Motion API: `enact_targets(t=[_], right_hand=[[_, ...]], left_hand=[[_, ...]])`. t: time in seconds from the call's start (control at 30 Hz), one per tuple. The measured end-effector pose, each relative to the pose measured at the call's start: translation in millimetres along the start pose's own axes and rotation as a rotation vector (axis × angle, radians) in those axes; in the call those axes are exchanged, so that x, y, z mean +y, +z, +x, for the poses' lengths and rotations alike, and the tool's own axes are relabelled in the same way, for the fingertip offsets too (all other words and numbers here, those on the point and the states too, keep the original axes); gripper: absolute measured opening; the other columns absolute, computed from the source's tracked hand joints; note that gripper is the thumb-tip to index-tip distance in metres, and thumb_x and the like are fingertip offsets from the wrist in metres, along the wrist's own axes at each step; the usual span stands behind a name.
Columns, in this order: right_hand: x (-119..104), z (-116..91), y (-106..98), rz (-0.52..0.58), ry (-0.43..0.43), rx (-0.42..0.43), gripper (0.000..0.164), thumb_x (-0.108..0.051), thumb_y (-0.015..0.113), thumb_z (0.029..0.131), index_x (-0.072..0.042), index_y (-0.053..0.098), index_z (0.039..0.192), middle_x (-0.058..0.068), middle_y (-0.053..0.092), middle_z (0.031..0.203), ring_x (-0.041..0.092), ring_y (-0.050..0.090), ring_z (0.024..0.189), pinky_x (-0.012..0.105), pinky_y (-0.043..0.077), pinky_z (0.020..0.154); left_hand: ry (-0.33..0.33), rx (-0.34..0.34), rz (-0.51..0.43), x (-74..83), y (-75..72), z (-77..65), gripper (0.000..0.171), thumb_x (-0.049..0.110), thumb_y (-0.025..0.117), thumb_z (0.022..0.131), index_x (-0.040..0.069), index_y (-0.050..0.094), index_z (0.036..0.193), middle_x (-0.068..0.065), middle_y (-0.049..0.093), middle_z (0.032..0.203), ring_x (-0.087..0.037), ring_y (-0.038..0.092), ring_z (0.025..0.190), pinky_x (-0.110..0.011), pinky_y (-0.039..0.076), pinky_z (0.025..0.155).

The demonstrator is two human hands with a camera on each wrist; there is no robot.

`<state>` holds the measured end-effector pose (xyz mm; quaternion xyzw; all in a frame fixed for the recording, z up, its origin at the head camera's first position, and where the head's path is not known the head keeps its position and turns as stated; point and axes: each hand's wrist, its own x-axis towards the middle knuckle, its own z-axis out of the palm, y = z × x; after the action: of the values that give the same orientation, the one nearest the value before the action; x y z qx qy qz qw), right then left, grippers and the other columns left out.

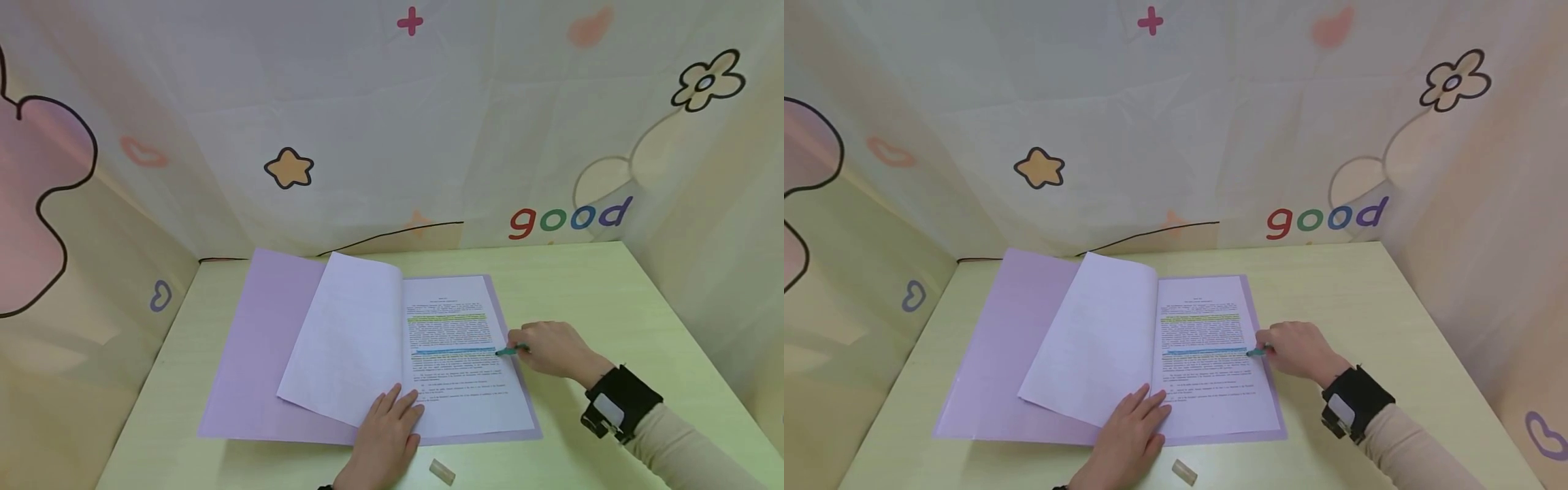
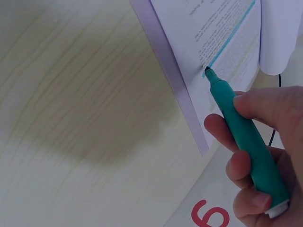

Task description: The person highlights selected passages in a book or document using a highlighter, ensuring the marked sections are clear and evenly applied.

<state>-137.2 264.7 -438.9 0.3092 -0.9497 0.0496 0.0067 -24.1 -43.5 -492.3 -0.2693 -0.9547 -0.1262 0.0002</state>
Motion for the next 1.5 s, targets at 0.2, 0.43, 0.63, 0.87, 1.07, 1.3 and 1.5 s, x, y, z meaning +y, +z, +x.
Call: enact_targets(t=[0.2, 0.43, 0.63, 0.87, 1.07, 1.3, 1.5], right_hand=[[-6.8, 8.6, -3.1, 0.048, -0.003, 0.037, 0.012, -0.015, 0.067, 0.076, -0.019, 0.068, 0.087, -0.007, 0.059, 0.073, 0.004, 0.038, 0.052, 0.021, 0.024, 0.039], [-27.6, 24.5, -0.3, 0.082, -0.026, 0.05, 0.013, -0.014, 0.065, 0.077, -0.018, 0.069, 0.09, -0.003, 0.065, 0.082, 0.005, 0.043, 0.055, 0.02, 0.027, 0.04], [-48.7, 40.3, 1.9, 0.087, -0.076, 0.07, 0.012, -0.015, 0.067, 0.077, -0.017, 0.068, 0.089, -0.002, 0.065, 0.081, 0.006, 0.044, 0.056, 0.018, 0.03, 0.04], [-72.4, 59.1, 10.4, 0.076, -0.146, 0.091, 0.01, -0.015, 0.067, 0.077, -0.018, 0.067, 0.087, -0.003, 0.065, 0.077, 0.006, 0.047, 0.057, 0.018, 0.036, 0.043], [-83.5, 65.8, 16.9, 0.072, -0.16, 0.097, 0.009, -0.016, 0.068, 0.077, -0.019, 0.067, 0.085, -0.004, 0.064, 0.074, 0.005, 0.045, 0.054, 0.018, 0.037, 0.045], [-90.0, 67.8, 20.3, 0.09, -0.183, 0.094, 0.01, -0.015, 0.068, 0.077, -0.018, 0.067, 0.086, -0.003, 0.064, 0.074, 0.006, 0.047, 0.054, 0.018, 0.037, 0.044], [-94.5, 70.7, 23.7, 0.069, -0.197, 0.098, 0.01, -0.017, 0.069, 0.077, -0.019, 0.067, 0.087, -0.003, 0.064, 0.074, 0.006, 0.045, 0.053, 0.016, 0.034, 0.043]], left_hand=[[-0.004, -0.004, -0.002, -0.6, 0.2, -1.2, 0.039, 0.027, 0.061, 0.082, 0.014, 0.058, 0.118, -0.005, 0.049, 0.132, -0.029, 0.033, 0.126, -0.047, 0.033, 0.101], [0.003, 0.013, -0.012, -1.3, 3.5, -0.7, 0.039, 0.027, 0.06, 0.082, 0.014, 0.057, 0.119, -0.005, 0.049, 0.132, -0.029, 0.033, 0.126, -0.047, 0.033, 0.101], [0.004, 0.02, 0.004, -2.0, 5.5, -0.4, 0.039, 0.027, 0.06, 0.082, 0.015, 0.058, 0.118, -0.004, 0.049, 0.132, -0.028, 0.033, 0.126, -0.047, 0.033, 0.1], [-0.005, 0.016, 0.005, -1.1, 4.4, -0.4, 0.038, 0.029, 0.061, 0.082, 0.015, 0.058, 0.118, -0.004, 0.049, 0.132, -0.028, 0.034, 0.126, -0.047, 0.034, 0.1], [0.002, 0.018, 0.015, -0.1, 2.9, -0.1, 0.038, 0.028, 0.06, 0.083, 0.015, 0.058, 0.118, -0.003, 0.049, 0.132, -0.026, 0.034, 0.126, -0.045, 0.034, 0.1], [0.011, 0.037, 0.013, -0.4, 3.5, -0.4, 0.037, 0.027, 0.061, 0.082, 0.015, 0.059, 0.117, -0.003, 0.049, 0.131, -0.026, 0.035, 0.125, -0.045, 0.035, 0.1], [0.014, 0.038, 0.029, -1.6, 4.0, -0.3, 0.037, 0.027, 0.061, 0.082, 0.015, 0.059, 0.117, -0.003, 0.05, 0.131, -0.026, 0.035, 0.125, -0.045, 0.035, 0.099]])
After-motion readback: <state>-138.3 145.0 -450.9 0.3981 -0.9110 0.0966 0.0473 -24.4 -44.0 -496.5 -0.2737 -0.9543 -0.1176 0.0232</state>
